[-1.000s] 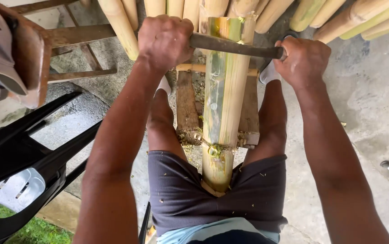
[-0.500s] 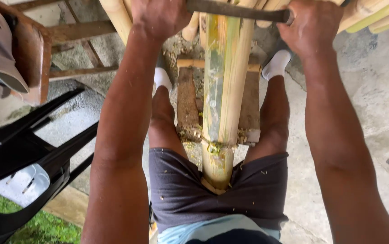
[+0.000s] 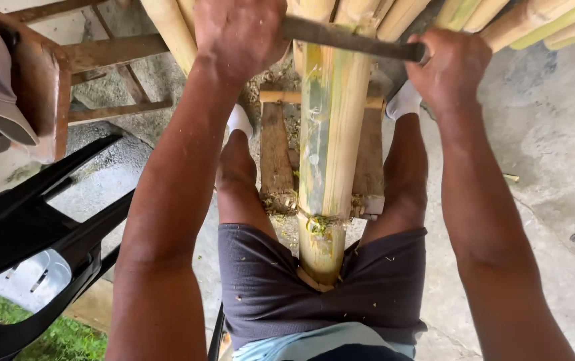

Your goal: Scraping and cleaning the outer layer of a bamboo pole with a metal tool.

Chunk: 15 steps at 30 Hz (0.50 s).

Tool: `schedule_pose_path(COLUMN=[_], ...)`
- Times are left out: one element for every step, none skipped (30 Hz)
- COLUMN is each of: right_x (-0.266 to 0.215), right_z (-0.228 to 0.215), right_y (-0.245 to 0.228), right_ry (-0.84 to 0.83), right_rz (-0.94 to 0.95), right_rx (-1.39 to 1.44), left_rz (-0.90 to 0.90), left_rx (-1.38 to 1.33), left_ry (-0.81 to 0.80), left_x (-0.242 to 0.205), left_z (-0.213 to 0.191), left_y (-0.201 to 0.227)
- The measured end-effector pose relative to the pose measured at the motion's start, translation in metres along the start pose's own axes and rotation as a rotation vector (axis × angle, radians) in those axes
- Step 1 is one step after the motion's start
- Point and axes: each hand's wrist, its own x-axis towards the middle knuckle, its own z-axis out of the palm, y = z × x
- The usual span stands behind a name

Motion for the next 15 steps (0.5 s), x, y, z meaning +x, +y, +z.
schedule_pose_path(right_x=[0.0,-0.009,-0.019,-0.031,-0.028,-0.027,-0.033,-0.021,-0.007,0.008,0.015,0.023,0.024,0.011,-0.006], right_z=[-0.001,-0.005,-0.007,-0.007,-0.005,-0.002,-0.003,-0.002,0.0,0.0,0.0,0.0,0.0,-0.001,-0.001], right_y=[-0.002,-0.007,-0.013,-0.02,-0.015,-0.011,-0.01,-0.008,-0.004,-0.001,-0.001,-0.001,-0.003,-0.008,-0.013], right_ry=[-0.017,-0.009,-0.022,-0.035,-0.038,-0.03,-0.042,-0.063,-0.007,0.049,0.073,0.051,0.01,0.016,0.005], right_rz=[0.006,0.004,0.021,0.039,0.045,0.05,0.055,0.06,0.01,-0.041,-0.05,-0.023,0.005,-0.002,0.008], right_rx=[-0.018,-0.023,0.009,0.041,0.041,0.066,0.098,0.105,-0.008,-0.12,-0.129,-0.069,-0.001,-0.002,0.05], left_rz=[-0.074,-0.074,-0.065,-0.057,-0.052,-0.035,-0.026,-0.028,0.008,0.038,0.037,0.017,-0.006,-0.01,0.035], left_rx=[-0.078,-0.075,-0.151,-0.228,-0.23,-0.208,-0.195,-0.208,-0.197,-0.185,-0.171,-0.179,-0.196,-0.191,-0.119], left_ry=[-0.337,-0.328,-0.404,-0.481,-0.485,-0.515,-0.561,-0.58,-0.431,-0.281,-0.258,-0.199,-0.155,-0.148,-0.234], left_x=[0.003,-0.003,-0.013,-0.022,-0.02,-0.02,-0.026,-0.025,-0.023,-0.02,-0.01,-0.001,0.002,-0.003,-0.009], left_z=[0.001,-0.009,-0.019,-0.027,-0.025,-0.022,-0.023,0.001,0.026,0.049,0.042,0.035,0.028,0.011,-0.004], left_y=[0.0,0.005,0.01,0.015,0.014,0.014,0.018,0.01,0.002,-0.006,-0.009,-0.012,-0.012,-0.008,-0.003])
